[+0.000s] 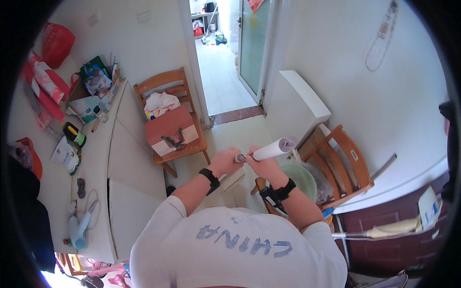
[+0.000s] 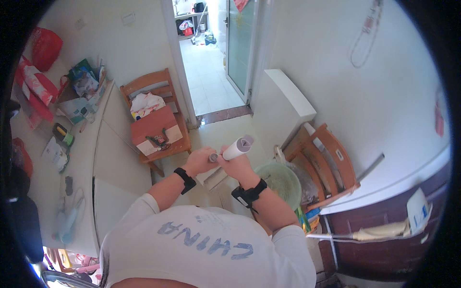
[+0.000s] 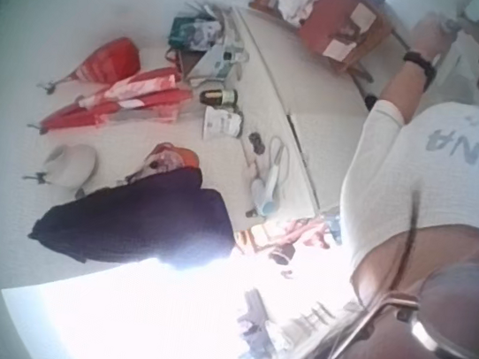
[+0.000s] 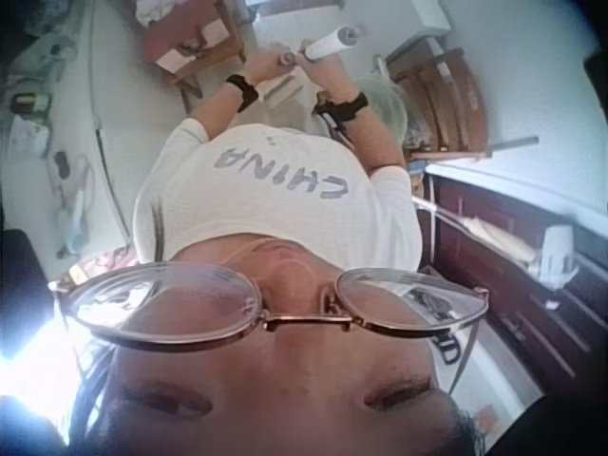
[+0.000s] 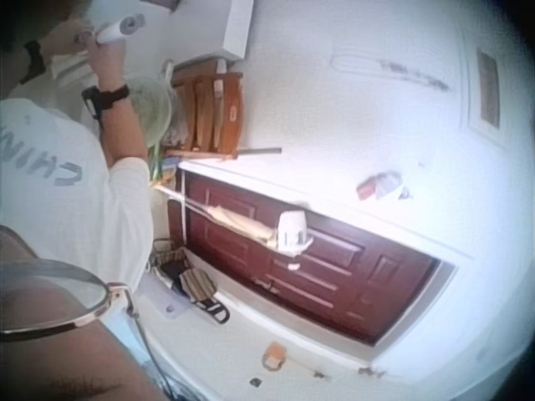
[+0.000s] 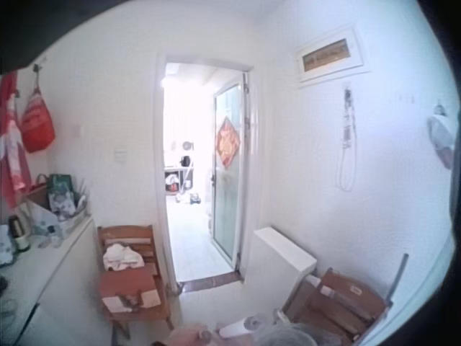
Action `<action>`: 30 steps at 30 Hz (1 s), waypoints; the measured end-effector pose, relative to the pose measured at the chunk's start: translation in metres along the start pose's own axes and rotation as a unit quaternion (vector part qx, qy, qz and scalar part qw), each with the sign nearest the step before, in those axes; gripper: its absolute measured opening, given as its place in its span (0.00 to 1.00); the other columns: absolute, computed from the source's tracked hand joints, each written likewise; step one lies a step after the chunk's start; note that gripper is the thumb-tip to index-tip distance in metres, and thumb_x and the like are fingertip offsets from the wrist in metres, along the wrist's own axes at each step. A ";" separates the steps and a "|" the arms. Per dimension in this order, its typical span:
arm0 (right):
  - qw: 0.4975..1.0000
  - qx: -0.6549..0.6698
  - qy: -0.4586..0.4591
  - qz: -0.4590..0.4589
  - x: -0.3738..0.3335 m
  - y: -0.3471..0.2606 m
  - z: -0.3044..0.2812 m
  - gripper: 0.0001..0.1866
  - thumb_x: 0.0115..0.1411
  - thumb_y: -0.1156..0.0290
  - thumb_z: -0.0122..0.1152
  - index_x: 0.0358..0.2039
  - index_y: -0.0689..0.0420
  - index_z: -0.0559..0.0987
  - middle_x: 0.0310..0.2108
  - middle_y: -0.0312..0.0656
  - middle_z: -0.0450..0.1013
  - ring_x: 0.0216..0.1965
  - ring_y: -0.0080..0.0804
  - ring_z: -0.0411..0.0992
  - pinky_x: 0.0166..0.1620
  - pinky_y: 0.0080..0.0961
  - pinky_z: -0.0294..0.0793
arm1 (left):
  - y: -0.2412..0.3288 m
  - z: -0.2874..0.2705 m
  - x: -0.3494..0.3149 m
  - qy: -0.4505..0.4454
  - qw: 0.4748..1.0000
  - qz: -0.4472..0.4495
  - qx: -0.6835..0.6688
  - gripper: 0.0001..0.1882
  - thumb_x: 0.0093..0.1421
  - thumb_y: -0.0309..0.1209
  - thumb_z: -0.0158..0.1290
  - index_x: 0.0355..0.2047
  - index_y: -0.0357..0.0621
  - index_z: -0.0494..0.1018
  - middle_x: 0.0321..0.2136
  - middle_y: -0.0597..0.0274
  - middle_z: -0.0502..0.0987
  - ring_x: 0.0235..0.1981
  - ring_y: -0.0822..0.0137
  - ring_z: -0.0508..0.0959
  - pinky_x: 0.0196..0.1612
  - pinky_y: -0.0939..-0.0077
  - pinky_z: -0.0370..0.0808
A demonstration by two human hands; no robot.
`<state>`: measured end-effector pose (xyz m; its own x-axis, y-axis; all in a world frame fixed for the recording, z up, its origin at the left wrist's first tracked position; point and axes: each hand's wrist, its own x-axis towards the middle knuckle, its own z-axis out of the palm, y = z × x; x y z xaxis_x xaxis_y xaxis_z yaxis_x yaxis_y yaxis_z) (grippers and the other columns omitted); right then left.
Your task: The person assembles a mop by connecting the handle sections and attaching the mop head. They then pick up a plastic bag, rinse it in the sink, and place it on the floor. The person continues to adjust the mop components and briefly handles a small white object before walking away.
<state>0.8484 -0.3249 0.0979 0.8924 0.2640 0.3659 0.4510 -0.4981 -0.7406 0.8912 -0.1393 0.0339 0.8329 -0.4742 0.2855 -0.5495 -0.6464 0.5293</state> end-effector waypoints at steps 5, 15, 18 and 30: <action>0.996 -0.041 0.015 -0.076 0.103 0.049 0.003 0.05 0.55 0.73 0.58 0.25 0.59 0.72 0.20 0.44 0.69 0.23 0.39 0.69 0.28 0.32 0.67 | -0.072 -0.004 0.090 0.006 0.999 0.011 -0.033 0.13 0.52 0.41 0.60 0.27 0.48 0.70 0.28 0.59 0.72 0.32 0.51 0.75 0.32 0.59 0.72; 0.999 0.028 0.021 0.016 0.296 0.131 -0.003 0.06 0.52 0.73 0.59 0.24 0.58 0.70 0.20 0.46 0.67 0.25 0.42 0.68 0.29 0.36 0.66 | -0.181 -0.040 0.273 0.021 0.997 0.065 -0.041 0.11 0.51 0.39 0.59 0.27 0.49 0.71 0.31 0.59 0.73 0.33 0.52 0.77 0.34 0.58 0.73; 1.000 0.011 0.004 0.021 0.345 0.149 -0.016 0.06 0.53 0.73 0.58 0.24 0.58 0.70 0.21 0.45 0.67 0.25 0.39 0.68 0.29 0.34 0.66 | -0.209 -0.045 0.328 0.020 0.997 0.072 -0.022 0.10 0.52 0.39 0.58 0.28 0.50 0.71 0.32 0.59 0.73 0.32 0.51 0.77 0.33 0.58 0.74; 0.998 -0.003 -0.044 -0.033 0.567 0.293 -0.080 0.05 0.54 0.75 0.58 0.25 0.60 0.71 0.22 0.44 0.68 0.24 0.35 0.68 0.30 0.30 0.68 | -0.318 -0.022 0.570 0.090 0.995 0.042 -0.006 0.11 0.51 0.39 0.59 0.27 0.50 0.69 0.28 0.59 0.70 0.29 0.53 0.75 0.29 0.60 0.72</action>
<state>1.4875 -0.3874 0.1329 0.8564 0.3679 0.3623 0.5088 -0.4827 -0.7128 1.5418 -0.1908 0.0460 0.7825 -0.4113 0.4675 -0.6185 -0.6003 0.5070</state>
